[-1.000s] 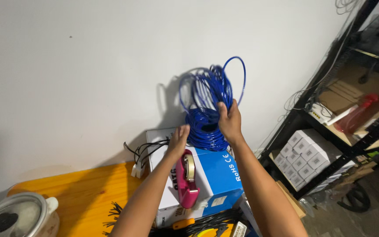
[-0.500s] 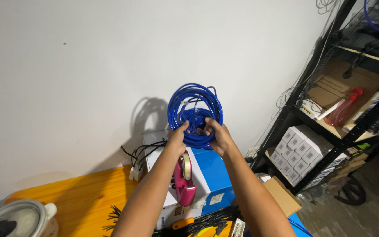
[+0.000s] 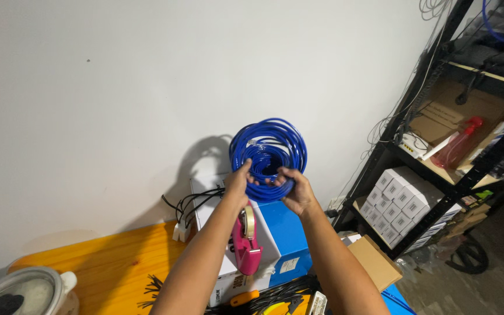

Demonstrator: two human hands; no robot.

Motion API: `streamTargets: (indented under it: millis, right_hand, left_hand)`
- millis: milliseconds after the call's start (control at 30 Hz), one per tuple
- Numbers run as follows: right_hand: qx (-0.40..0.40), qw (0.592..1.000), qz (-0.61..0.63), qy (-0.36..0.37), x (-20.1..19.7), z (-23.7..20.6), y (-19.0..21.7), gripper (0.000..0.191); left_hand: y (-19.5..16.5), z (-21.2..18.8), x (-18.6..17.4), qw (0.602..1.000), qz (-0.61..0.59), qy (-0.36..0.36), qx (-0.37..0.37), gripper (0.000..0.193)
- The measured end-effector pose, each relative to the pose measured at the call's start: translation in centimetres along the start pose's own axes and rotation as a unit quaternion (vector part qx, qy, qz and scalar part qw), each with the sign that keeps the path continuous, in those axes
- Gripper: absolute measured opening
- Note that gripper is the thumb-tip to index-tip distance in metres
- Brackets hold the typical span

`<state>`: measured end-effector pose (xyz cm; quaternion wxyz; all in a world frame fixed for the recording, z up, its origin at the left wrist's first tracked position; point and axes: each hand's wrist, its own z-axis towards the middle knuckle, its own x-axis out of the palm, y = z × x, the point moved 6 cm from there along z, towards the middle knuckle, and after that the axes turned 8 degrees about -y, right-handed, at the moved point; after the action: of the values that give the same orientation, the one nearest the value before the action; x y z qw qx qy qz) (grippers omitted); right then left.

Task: The person carries coiled blue ethernet cables one at a time from a white storage shelf to a wooden work table. They stack the coils on a box on the table and use a tape dispenser to tape the coils, arranging the taped coils on the table.

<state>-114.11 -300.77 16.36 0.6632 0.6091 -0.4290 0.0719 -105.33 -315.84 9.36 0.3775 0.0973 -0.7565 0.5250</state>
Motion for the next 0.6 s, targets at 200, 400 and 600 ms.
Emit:
streamTargets:
  millis: [200,400,600]
  right_hand:
    - [-0.095,0.975,-0.177,-0.099,0.4,-1.0,3.4,0.018]
    - [-0.172,0.942,-0.284,-0.049,-1.4,1.2,2.9,0.017]
    - [-0.097,0.922,-0.371,-0.049,-2.1,1.4,2.1,0.029]
  left_hand:
    - [-3.6,-1.5,-1.3,0.964,0.244,-0.051,0.092,0.03]
    - [-6.4,-4.5,0.6,0.942,0.296,0.004,0.156,0.035]
    - [-7.6,-5.1,0.5,0.878,0.43,-0.05,0.204,0.038]
